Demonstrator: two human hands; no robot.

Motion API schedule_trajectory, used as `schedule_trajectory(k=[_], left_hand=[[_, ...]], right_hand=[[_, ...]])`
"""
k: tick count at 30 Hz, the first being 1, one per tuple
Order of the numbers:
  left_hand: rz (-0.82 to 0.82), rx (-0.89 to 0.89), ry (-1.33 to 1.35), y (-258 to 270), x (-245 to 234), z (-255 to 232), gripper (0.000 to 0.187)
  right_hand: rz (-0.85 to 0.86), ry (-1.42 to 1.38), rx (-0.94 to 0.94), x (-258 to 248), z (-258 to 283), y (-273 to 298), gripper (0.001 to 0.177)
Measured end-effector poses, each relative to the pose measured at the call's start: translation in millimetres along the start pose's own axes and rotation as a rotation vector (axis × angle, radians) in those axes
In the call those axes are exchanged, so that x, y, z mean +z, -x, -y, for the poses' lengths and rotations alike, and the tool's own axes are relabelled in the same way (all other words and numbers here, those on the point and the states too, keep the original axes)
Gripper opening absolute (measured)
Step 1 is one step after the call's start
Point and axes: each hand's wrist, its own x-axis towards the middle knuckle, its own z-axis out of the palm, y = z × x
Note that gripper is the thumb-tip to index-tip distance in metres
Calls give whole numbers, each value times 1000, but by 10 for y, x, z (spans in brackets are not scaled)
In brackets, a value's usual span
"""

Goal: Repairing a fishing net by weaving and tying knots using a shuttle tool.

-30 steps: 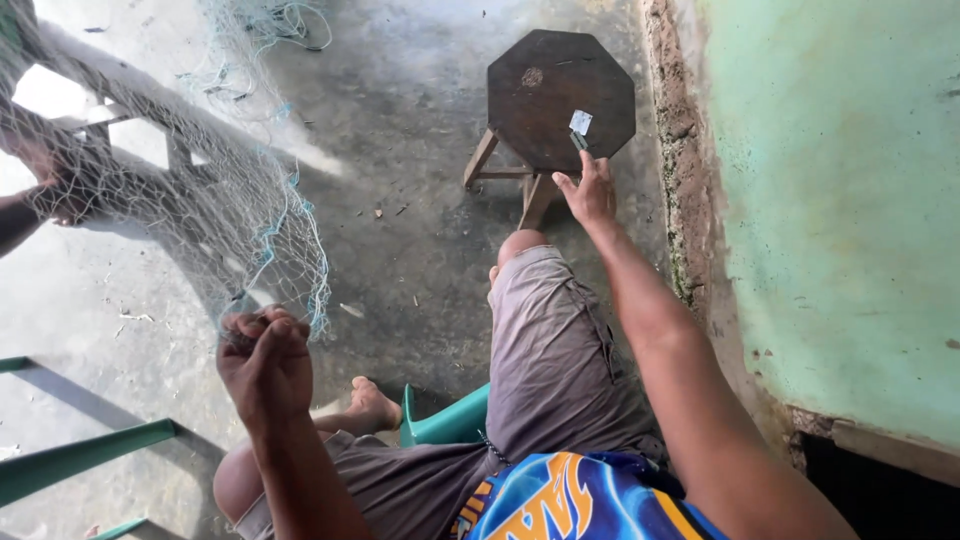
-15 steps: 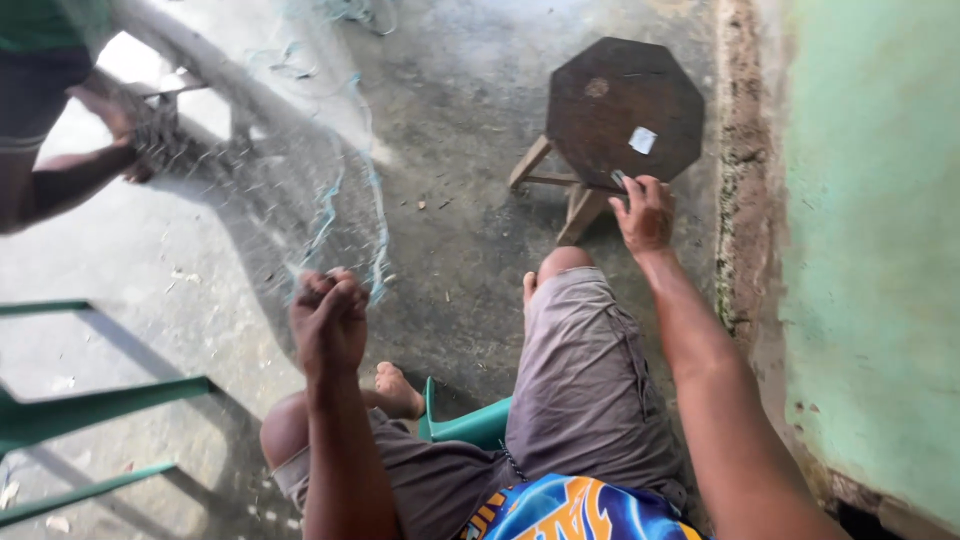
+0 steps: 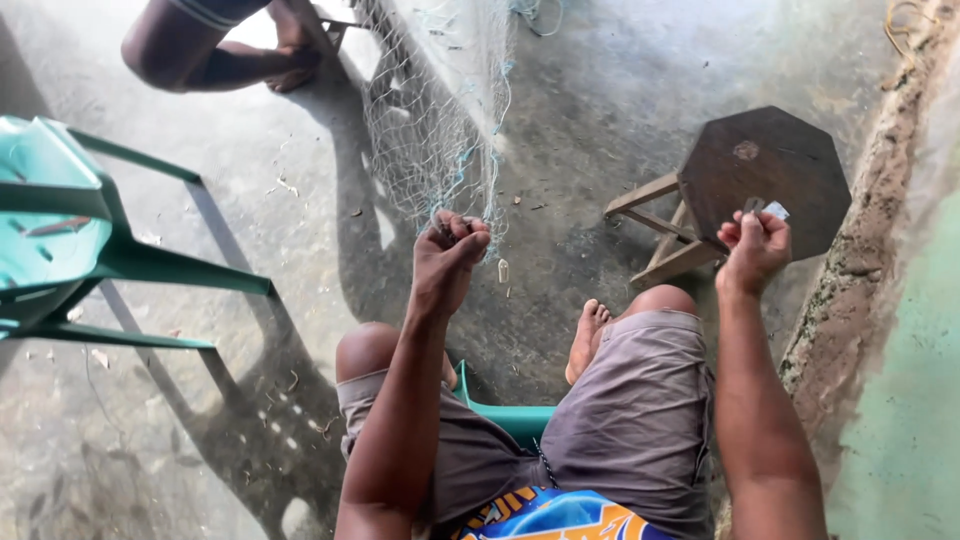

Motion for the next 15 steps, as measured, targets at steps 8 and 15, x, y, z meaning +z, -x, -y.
schedule_trajectory(k=[8, 15], left_hand=[[13, 54, -144, 95, -3, -99, 36], [34, 63, -263, 142, -18, -108, 33]], right_hand=[[592, -369, 101, 1358, 1500, 1457, 13], [860, -358, 129, 1618, 1554, 2242, 22]])
